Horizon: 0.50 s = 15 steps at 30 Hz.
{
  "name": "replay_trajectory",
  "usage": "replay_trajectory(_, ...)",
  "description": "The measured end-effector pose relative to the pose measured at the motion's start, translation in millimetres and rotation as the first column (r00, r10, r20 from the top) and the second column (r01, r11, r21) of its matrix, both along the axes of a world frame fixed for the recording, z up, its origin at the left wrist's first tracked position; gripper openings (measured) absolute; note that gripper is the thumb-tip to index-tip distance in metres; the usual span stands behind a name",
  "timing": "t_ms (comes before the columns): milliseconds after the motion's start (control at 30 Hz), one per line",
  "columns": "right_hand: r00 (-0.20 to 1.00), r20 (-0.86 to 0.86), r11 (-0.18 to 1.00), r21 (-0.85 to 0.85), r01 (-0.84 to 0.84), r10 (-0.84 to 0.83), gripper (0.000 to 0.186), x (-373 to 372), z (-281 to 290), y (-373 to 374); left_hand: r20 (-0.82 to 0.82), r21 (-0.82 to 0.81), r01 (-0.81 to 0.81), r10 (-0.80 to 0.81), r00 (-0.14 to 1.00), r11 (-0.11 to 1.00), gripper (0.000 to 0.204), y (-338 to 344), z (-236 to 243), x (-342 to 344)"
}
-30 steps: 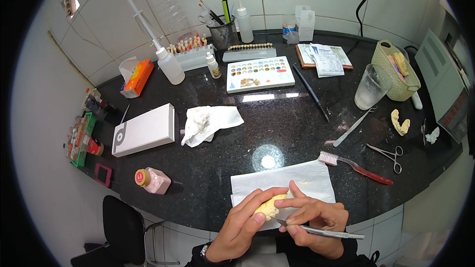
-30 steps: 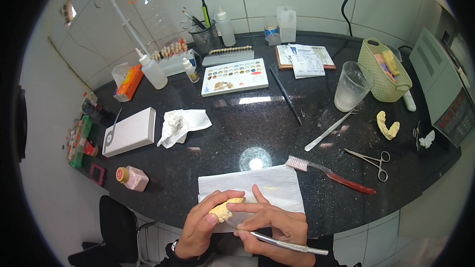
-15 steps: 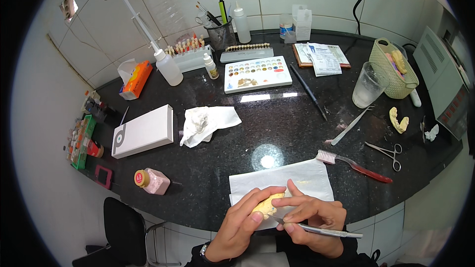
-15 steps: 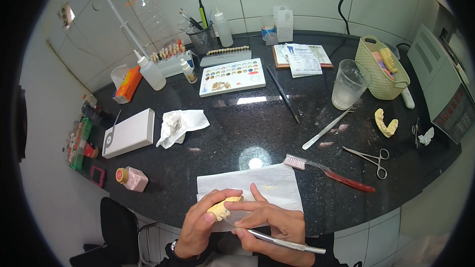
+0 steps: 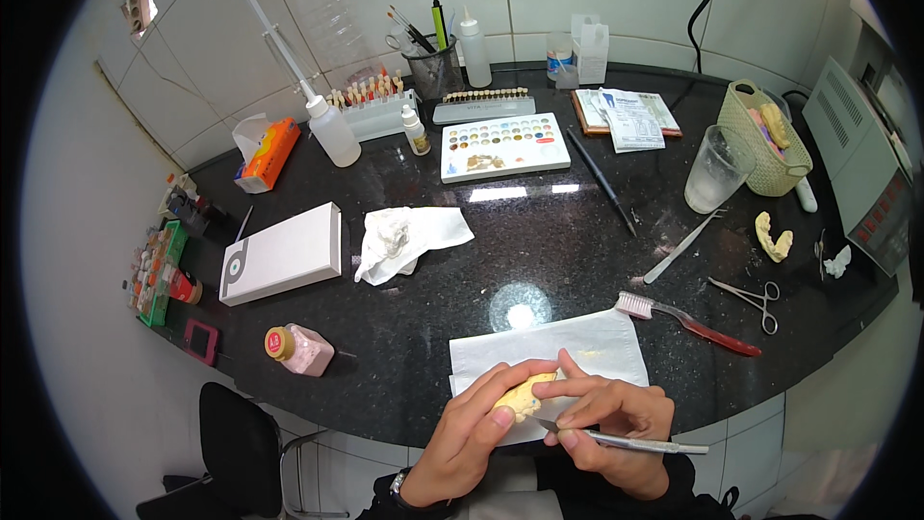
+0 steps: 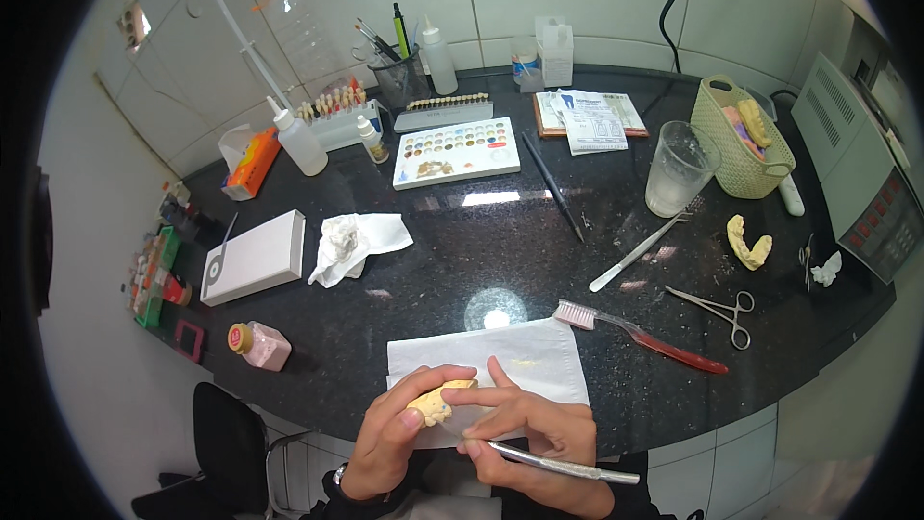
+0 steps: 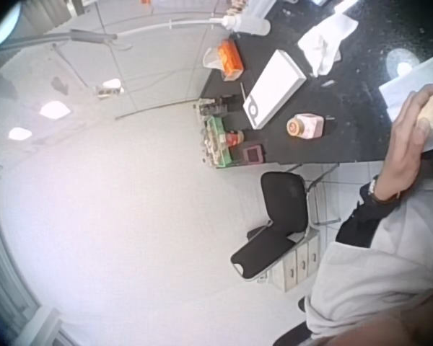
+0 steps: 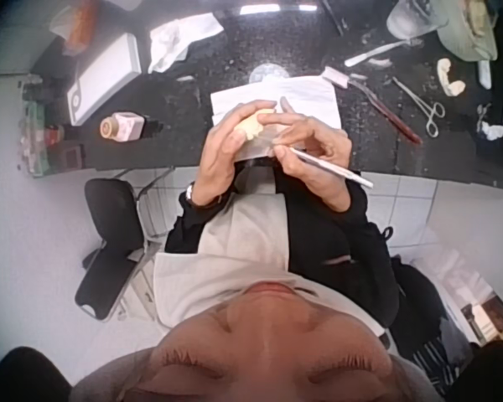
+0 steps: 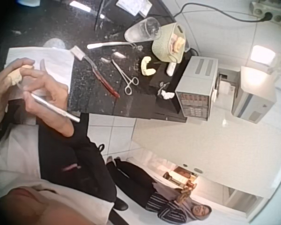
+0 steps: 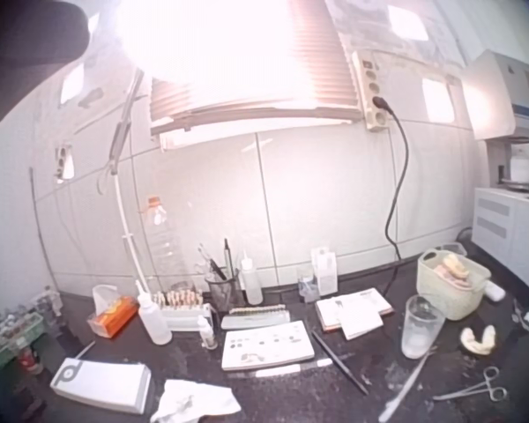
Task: The person uses a small tool to scrape and shape a plaster dental mold, then places the mold into a plastic container.
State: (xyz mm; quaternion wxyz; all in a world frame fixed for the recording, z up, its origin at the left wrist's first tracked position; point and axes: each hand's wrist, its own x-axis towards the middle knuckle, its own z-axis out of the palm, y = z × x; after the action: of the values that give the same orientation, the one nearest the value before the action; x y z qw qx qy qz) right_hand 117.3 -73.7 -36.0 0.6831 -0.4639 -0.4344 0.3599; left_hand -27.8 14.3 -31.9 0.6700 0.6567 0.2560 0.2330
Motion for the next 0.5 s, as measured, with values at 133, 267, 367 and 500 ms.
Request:
replay_trajectory(133,0.997,0.052,0.998,-0.031,-0.052,0.053,0.009,3.4,-2.4,0.8,0.08,0.091,0.024,-0.032,0.996,0.996,0.049,2.9,-7.7,-1.2)
replay_trajectory(267,0.998,0.013,0.998,-0.032,-0.059,0.059,0.009,2.7,-0.8,0.2,0.099,0.051,0.03,-0.035,0.995,0.998,0.049,3.1,-7.7,-0.7)
replay_trajectory(367,0.998,-0.029,0.999,-0.019,-0.051,0.05,0.009,1.9,-1.1,0.0,0.102,0.057,0.031,-0.037,0.994,0.998,0.048,2.8,-5.7,-0.5)
replay_trajectory(500,0.999,-0.039,0.999,-0.037,-0.019,0.017,0.009,-0.2,0.3,1.2,0.091,0.059,0.031,-0.036,0.995,0.998,0.049,4.0,-7.0,-0.2)
